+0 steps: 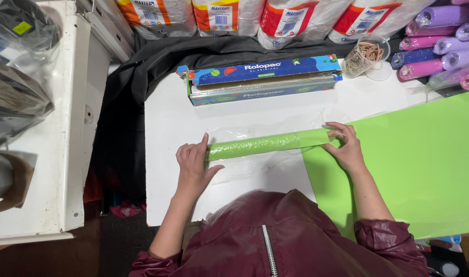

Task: The person rolls a green sheet of paper and then wraps the roll in clear plastic film from a dispenser, smoothing the film over the surface by hand.

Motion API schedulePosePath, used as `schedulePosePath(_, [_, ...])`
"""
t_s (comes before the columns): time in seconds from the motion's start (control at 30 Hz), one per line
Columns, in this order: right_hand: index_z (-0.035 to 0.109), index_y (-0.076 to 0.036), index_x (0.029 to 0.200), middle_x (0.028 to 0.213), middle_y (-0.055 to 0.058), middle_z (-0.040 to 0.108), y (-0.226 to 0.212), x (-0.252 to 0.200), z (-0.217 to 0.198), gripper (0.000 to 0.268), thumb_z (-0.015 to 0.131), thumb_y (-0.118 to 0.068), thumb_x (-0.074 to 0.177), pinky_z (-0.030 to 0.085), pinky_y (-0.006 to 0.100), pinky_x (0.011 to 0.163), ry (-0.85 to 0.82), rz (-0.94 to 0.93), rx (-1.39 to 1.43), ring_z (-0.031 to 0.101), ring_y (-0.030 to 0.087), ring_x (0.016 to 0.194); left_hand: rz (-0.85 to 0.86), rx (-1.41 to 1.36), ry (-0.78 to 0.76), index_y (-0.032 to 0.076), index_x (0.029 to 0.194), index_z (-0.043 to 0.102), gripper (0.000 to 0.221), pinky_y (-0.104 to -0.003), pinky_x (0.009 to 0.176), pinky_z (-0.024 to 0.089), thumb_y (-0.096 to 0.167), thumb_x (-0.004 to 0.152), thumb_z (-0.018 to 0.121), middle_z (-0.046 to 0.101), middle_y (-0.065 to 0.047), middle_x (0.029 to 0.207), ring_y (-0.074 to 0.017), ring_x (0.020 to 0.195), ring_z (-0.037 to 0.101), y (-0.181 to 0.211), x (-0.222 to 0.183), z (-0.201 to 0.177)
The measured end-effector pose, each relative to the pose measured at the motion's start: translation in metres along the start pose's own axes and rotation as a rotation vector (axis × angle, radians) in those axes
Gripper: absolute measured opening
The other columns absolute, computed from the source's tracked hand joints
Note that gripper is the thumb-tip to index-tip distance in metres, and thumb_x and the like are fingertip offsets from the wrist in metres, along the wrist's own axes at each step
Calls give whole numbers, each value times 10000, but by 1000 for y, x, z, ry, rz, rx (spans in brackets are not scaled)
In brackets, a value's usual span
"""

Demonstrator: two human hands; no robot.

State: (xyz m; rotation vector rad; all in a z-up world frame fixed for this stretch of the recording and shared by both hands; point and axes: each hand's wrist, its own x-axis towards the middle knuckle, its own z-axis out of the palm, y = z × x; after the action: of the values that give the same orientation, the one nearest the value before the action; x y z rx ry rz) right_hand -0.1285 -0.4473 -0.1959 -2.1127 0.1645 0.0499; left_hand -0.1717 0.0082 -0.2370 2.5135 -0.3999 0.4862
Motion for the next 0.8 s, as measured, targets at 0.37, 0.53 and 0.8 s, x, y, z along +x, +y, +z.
schedulePosePath(0.37, [775,-135,1018,1442,135,632,-12,-5,-19,303,910,-200,755,150,612,1317,-124,-251,-135,353,366,1476,103,-177,-98,251,1208,760,374,-605,1272,255,318,848,839,725,14,1279,-274,1342,535,24,17,-19])
schedulePosePath(0.53, [719,-93,988,1276,158,720,-11,-10,-10,94,785,-112,923,205,644,1285,-74,-113,119,508,365,1406,13,-375,-128,185,932,788,99,-567,1262,360,260,884,830,794,2,1162,-282,1295,634,27,15,-19])
schedulePosePath(0.8, [627,-13,1134,1103,192,710,-12,1,2,114,700,-49,1054,516,499,952,59,64,190,669,334,1066,-515,-445,-135,51,949,751,128,-540,1067,573,153,1013,706,735,-107,1143,-332,1187,690,63,44,-41])
